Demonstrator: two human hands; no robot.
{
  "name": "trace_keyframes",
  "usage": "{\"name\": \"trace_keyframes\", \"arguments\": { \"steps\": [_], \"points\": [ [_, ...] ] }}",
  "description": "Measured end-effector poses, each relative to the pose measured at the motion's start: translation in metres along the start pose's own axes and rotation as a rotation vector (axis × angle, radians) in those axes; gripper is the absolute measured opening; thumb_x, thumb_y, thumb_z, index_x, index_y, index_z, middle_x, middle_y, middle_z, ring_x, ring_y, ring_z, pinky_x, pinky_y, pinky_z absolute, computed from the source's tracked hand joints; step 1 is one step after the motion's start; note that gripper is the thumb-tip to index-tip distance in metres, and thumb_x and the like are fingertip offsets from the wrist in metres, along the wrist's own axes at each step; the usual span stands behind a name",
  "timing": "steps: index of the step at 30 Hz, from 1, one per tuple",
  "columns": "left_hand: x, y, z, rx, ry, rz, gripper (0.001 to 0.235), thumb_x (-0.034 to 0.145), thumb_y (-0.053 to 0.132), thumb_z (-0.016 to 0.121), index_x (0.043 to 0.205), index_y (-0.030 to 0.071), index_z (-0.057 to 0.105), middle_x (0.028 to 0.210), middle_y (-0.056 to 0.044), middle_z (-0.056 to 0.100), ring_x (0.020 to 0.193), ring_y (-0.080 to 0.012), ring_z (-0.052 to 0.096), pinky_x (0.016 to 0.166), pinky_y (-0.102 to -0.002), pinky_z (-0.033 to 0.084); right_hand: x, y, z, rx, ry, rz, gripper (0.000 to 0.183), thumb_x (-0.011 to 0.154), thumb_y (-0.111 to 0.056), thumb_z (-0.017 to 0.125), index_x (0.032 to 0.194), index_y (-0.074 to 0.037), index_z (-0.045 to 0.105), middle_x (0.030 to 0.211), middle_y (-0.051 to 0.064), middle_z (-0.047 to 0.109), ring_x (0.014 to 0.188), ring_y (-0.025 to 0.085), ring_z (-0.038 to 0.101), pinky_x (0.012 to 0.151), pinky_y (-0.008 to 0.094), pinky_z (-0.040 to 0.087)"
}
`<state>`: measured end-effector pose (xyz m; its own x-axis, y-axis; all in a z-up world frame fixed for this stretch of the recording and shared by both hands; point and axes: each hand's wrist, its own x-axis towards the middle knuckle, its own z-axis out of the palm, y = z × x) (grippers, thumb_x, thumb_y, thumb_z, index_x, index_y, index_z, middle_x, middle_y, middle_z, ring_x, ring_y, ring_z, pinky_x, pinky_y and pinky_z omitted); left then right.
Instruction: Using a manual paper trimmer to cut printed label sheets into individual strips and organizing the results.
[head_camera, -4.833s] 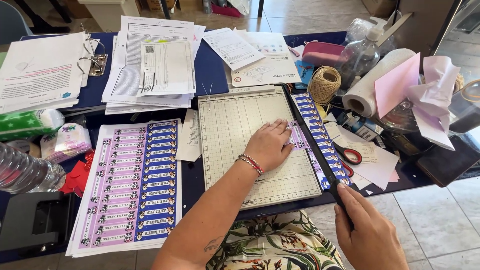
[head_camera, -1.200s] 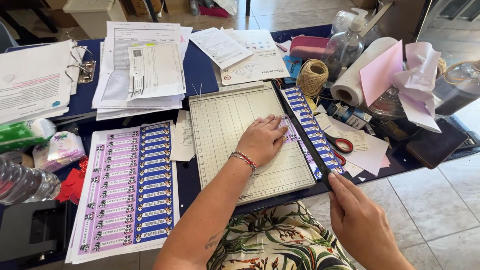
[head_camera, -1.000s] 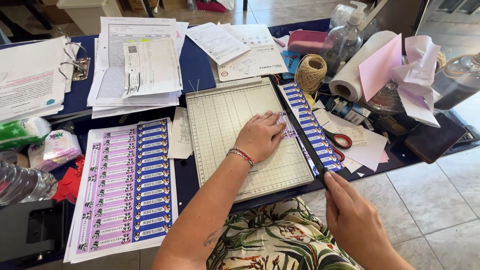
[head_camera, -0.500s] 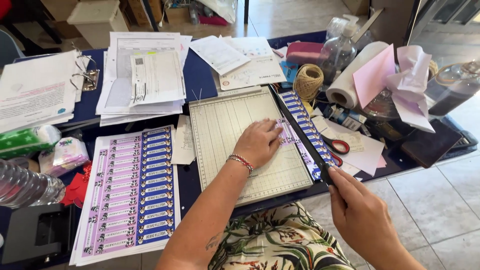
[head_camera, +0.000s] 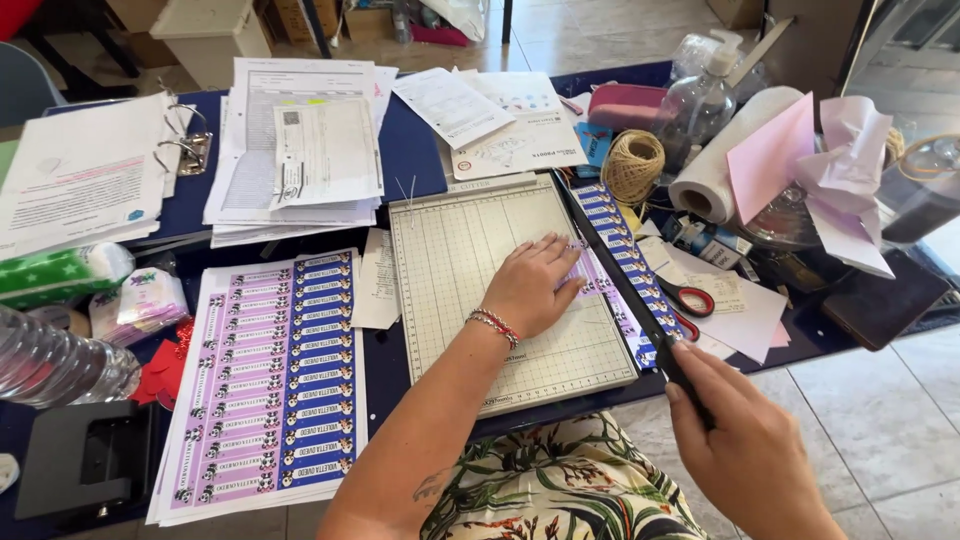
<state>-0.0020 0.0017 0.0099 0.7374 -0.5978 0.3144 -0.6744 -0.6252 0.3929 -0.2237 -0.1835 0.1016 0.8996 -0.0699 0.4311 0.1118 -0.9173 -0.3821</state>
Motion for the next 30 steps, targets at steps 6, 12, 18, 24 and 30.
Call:
{"name": "trace_keyframes", "arguments": {
  "steps": [6, 12, 18, 24, 30],
  "points": [
    [0.017, 0.051, -0.045, -0.998, 0.054, -0.728, 0.054, 0.104, 0.026, 0.038, 0.156, 0.008, 0.036, 0.125, -0.012, 0.065, 0.087, -0.0145, 0.063, 0.059, -0.025, 0.052, 0.024, -0.023, -0.033, 0.344, 0.141, 0.010, 0.033, 0.087, -0.007, 0.070, 0.119, -0.001, 0.069, 0.146, 0.021, 0.064, 0.131, 0.026, 0.063, 0.115, 0.036, 0.044],
    [0.054, 0.060, -0.021, -1.780, -0.077, -1.062, 0.055, 0.111, 0.042, 0.043, 0.122, -0.011, 0.053, 0.103, -0.023, 0.064, 0.073, -0.0233, 0.068, 0.057, -0.026, 0.063, 0.030, -0.028, -0.035, 0.350, 0.194, 0.003, 0.027, 0.091, -0.003, 0.066, 0.117, 0.002, 0.069, 0.145, 0.024, 0.064, 0.124, 0.028, 0.067, 0.107, 0.037, 0.053],
    [0.070, 0.063, 0.029, -1.828, 0.229, -1.029, 0.036, 0.112, 0.036, 0.046, 0.099, 0.009, 0.065, 0.083, -0.007, 0.073, 0.067, -0.0163, 0.069, 0.053, -0.025, 0.058, 0.034, -0.027, -0.035, 0.377, 0.194, -0.010, 0.029, 0.091, -0.011, 0.067, 0.117, 0.001, 0.070, 0.144, 0.020, 0.065, 0.126, 0.026, 0.066, 0.108, 0.037, 0.050],
    [0.044, 0.062, -0.024, -1.528, 0.130, -0.879, 0.014, 0.106, 0.003, 0.053, 0.118, -0.005, 0.056, 0.087, -0.021, 0.073, 0.068, -0.0236, 0.073, 0.053, -0.025, 0.060, 0.033, -0.026, -0.036, 0.389, 0.181, -0.002, 0.030, 0.091, -0.012, 0.067, 0.119, -0.001, 0.069, 0.143, 0.020, 0.065, 0.129, 0.027, 0.065, 0.108, 0.038, 0.050],
    [0.008, -0.016, -0.078, 0.532, 0.590, -0.381, 0.048, 0.081, -0.032, 0.058, 0.123, -0.010, 0.064, 0.162, -0.029, 0.024, 0.149, -0.0489, 0.029, 0.121, -0.052, 0.044, 0.031, -0.020, -0.030, 0.350, 0.212, -0.090, 0.027, 0.094, -0.011, 0.066, 0.118, 0.001, 0.069, 0.138, 0.020, 0.068, 0.121, 0.027, 0.069, 0.107, 0.037, 0.049]
  ]
}}
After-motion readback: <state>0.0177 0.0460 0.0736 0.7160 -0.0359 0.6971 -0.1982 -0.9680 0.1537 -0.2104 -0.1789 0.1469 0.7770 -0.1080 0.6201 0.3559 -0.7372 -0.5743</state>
